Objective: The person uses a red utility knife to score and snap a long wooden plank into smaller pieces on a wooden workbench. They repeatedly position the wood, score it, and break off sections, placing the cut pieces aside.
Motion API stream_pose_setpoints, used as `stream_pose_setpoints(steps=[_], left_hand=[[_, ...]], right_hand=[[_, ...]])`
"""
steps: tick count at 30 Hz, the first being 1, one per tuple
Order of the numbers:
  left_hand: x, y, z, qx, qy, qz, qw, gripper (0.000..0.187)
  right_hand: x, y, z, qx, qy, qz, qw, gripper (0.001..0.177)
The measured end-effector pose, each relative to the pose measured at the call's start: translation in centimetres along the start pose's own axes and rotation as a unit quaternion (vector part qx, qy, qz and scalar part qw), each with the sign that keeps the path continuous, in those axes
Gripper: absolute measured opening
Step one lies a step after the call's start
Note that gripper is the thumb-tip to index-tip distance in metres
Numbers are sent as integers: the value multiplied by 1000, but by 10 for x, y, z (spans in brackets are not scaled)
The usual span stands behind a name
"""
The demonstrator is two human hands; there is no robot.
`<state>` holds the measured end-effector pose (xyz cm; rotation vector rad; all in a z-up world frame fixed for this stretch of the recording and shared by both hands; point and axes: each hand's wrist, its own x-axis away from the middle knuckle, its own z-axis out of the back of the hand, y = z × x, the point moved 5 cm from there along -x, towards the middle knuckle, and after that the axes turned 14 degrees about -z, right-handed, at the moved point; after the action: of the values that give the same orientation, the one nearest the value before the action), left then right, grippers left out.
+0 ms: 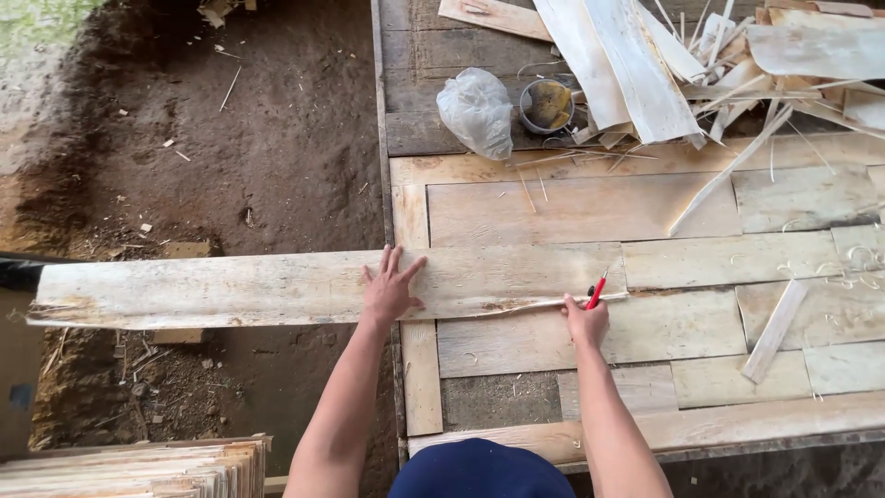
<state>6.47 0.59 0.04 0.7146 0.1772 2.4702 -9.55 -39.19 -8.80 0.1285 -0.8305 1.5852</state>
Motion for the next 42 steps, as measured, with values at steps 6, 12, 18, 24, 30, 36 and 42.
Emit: stream_pose_setpoints(steps=[6,12,18,24,30,36,42], left_hand=[[0,1,-4,-4,5,11,1000,97],[-4,-3,-17,-14,5,13,1000,98],[1,4,-11,3,13,17,1000,94],[7,10,-16,14,-1,30,999,87],[6,9,-26,28,-13,31,999,76],[7,6,-31,23,-1,34,999,75],[5,8,-32,14,0,48,999,78]], right_hand=[[4,-3,1,-50,-3,0,999,38],[-5,2,-6,-74,-34,-17,997,33],[-2,-4,-2,-102,-54,-15,993,32],[-26,10,-16,-81,-42,-3,996,34],[32,-21,-4,-2,9,63,998,50],[165,-98,-44,111,-230,114,960,58],[208,-111,-119,192,-296,175,919,53]])
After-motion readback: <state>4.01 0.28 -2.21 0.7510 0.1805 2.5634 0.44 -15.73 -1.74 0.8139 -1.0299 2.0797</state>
